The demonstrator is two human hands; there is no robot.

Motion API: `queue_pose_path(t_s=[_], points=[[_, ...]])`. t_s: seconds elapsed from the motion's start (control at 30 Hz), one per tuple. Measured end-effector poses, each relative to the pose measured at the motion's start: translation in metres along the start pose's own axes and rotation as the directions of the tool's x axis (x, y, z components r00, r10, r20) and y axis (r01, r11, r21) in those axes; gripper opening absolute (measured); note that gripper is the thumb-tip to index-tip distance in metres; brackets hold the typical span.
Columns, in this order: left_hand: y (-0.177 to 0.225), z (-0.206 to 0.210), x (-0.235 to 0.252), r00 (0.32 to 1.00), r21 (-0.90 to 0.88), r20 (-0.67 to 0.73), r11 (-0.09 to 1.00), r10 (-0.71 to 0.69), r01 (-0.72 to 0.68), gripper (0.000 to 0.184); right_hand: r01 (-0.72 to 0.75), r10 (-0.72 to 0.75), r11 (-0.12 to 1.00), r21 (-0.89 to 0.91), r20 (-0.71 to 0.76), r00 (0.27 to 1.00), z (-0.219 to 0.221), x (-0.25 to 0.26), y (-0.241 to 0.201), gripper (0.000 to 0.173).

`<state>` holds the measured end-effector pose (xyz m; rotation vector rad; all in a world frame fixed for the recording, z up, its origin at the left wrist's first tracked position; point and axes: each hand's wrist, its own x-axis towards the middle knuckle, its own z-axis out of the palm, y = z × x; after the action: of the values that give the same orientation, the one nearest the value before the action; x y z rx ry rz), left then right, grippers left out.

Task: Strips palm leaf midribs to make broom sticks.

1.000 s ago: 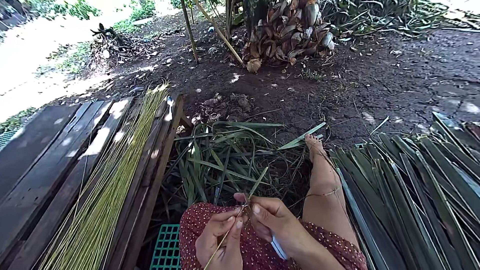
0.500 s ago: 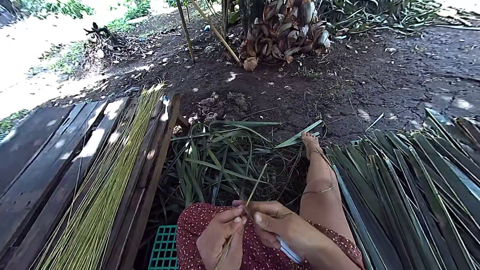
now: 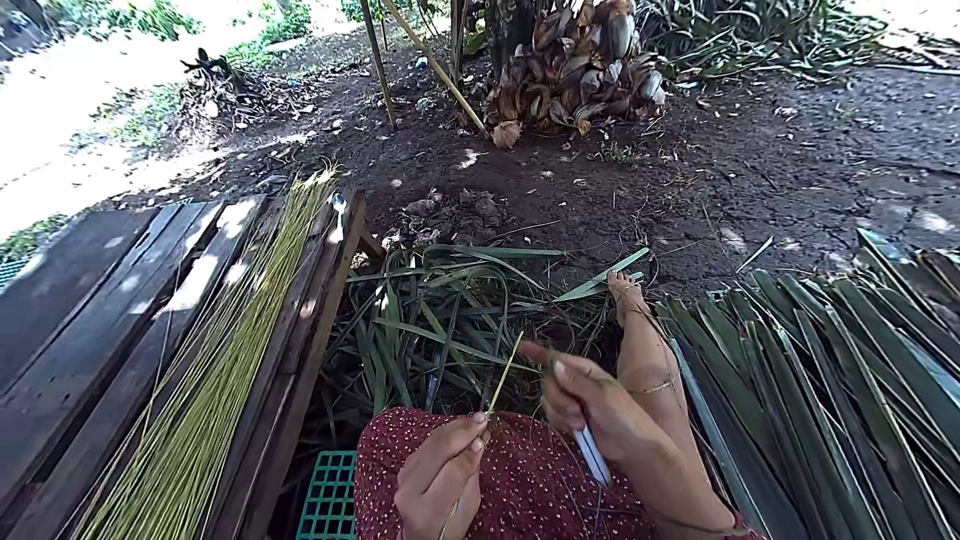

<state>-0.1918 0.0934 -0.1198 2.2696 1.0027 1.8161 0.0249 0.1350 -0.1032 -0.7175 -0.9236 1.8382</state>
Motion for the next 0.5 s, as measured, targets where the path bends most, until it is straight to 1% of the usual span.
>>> queue_pose_path(t_s=[0.03, 0.1, 0.13, 0.17, 0.2, 0.23, 0.27, 0.3, 0.33, 0.37, 0.4, 0.43, 0.47, 0.5], points=[[-0.004, 0.000, -0.001, 1.000, 0.012, 0.018, 1.000, 0.014, -0.014, 0.016, -0.054, 0.056, 0.998, -0.016, 0.127, 0.990, 0.007, -0.005, 0.005, 0.042], [-0.007, 0.000, -0.002, 0.997, 0.024, 0.058, 0.998, 0.052, -0.053, 0.016, -0.142, 0.142, 0.990, -0.021, 0.291, 0.946, 0.019, -0.007, 0.016, 0.041], [-0.008, 0.001, -0.002, 0.995, 0.025, 0.075, 0.997, 0.068, -0.070, 0.016, -0.158, 0.154, 0.987, -0.015, 0.328, 0.932, 0.022, -0.005, 0.020, 0.040], [-0.008, 0.000, -0.002, 0.993, 0.029, 0.084, 0.996, 0.081, -0.083, 0.016, -0.147, 0.139, 0.989, -0.001, 0.325, 0.935, 0.024, -0.002, 0.023, 0.038], [-0.009, 0.000, -0.003, 0.992, 0.031, 0.084, 0.995, 0.090, -0.093, 0.016, -0.113, 0.105, 0.993, 0.015, 0.270, 0.957, 0.024, 0.002, 0.024, 0.037], [-0.009, -0.002, -0.003, 0.992, 0.025, 0.078, 0.995, 0.098, -0.100, 0.017, -0.061, 0.056, 0.998, 0.024, 0.164, 0.985, 0.021, 0.007, 0.023, 0.037], [-0.008, -0.005, -0.004, 0.992, 0.009, 0.075, 0.995, 0.100, -0.101, 0.017, -0.003, 0.003, 0.999, 0.032, 0.019, 1.000, 0.015, 0.013, 0.020, 0.038], [-0.006, -0.010, -0.007, 0.992, -0.006, 0.075, 0.995, 0.099, -0.099, 0.016, 0.039, -0.036, 0.999, 0.020, -0.134, 0.990, 0.005, 0.020, 0.016, 0.039], [-0.003, -0.018, -0.010, 0.993, -0.011, 0.064, 0.996, 0.094, -0.094, 0.016, 0.058, -0.067, 0.997, -0.042, -0.259, 0.964, -0.009, 0.030, 0.011, 0.040], [-0.002, -0.030, -0.014, 0.995, 0.014, 0.039, 0.996, 0.086, -0.087, 0.015, 0.039, -0.100, 0.982, -0.186, -0.332, 0.938, -0.028, 0.043, 0.008, 0.041], [-0.001, -0.046, -0.021, 0.997, 0.079, 0.003, 0.994, 0.073, -0.073, 0.014, -0.041, -0.120, 0.901, -0.431, -0.341, 0.932, -0.053, 0.056, 0.011, 0.040], [0.003, -0.066, -0.031, 0.998, 0.168, -0.054, 0.985, 0.036, -0.027, 0.012, -0.171, -0.083, 0.664, -0.727, -0.299, 0.951, -0.079, 0.066, 0.016, 0.042], [0.009, -0.088, -0.043, 0.991, 0.257, -0.133, 0.965, -0.023, 0.057, 0.009, -0.260, 0.041, 0.332, -0.907, -0.262, 0.964, -0.099, 0.073, 0.020, 0.051], [0.017, -0.113, -0.057, 0.971, 0.332, -0.221, 0.929, -0.094, 0.166, 0.004, -0.288, 0.188, 0.038, -0.957, -0.276, 0.943, -0.115, 0.076, 0.026, 0.066]])
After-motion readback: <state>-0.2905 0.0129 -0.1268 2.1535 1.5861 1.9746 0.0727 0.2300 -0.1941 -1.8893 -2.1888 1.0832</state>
